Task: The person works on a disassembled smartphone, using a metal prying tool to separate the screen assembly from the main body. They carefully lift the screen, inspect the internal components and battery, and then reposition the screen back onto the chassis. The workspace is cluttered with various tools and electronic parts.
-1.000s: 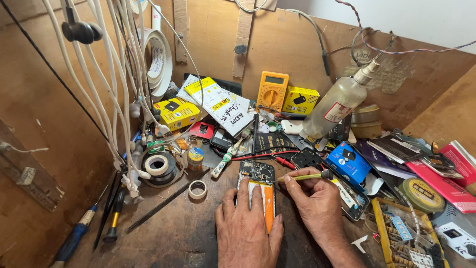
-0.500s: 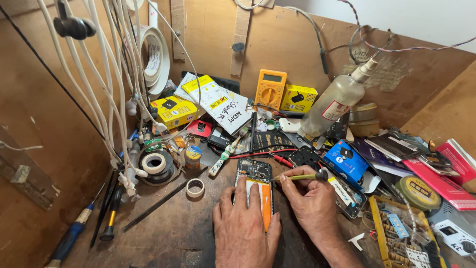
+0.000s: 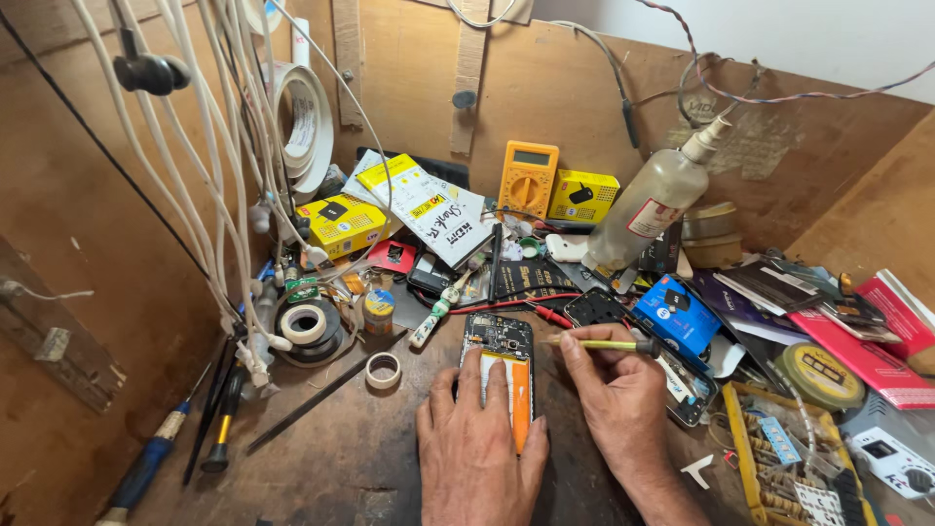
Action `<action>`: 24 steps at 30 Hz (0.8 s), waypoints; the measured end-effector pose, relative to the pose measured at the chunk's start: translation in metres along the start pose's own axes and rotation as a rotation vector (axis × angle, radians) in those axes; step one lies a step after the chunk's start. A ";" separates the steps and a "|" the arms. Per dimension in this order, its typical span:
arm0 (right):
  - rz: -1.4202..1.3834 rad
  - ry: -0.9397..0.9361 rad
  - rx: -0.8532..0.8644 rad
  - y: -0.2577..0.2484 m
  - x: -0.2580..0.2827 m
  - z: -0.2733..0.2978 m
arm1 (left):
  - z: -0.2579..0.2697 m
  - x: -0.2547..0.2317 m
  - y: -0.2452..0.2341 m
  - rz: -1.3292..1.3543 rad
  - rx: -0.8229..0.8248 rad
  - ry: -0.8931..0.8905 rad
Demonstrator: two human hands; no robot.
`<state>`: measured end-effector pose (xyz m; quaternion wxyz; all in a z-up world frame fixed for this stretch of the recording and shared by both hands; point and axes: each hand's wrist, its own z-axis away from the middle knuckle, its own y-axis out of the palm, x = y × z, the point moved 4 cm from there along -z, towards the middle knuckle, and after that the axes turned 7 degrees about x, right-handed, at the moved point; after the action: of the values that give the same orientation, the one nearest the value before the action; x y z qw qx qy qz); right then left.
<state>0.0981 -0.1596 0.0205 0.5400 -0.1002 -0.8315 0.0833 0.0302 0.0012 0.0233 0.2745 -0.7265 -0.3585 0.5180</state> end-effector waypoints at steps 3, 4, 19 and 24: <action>-0.049 -0.039 -0.036 0.000 0.001 0.000 | 0.000 -0.001 -0.003 -0.004 -0.016 -0.006; -0.041 -0.044 -0.044 -0.001 0.002 -0.001 | 0.001 -0.002 -0.005 0.001 -0.033 -0.018; 0.524 -0.187 -0.089 -0.001 0.039 0.006 | -0.008 -0.027 -0.019 -0.189 0.048 -0.226; 0.608 -0.103 -0.072 -0.002 0.035 0.003 | -0.008 -0.021 -0.028 -0.080 0.025 -0.226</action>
<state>0.0810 -0.1527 0.0502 0.4438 -0.3591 -0.7920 0.2164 0.0269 0.0004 0.0594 0.2616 -0.6452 -0.4093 0.5897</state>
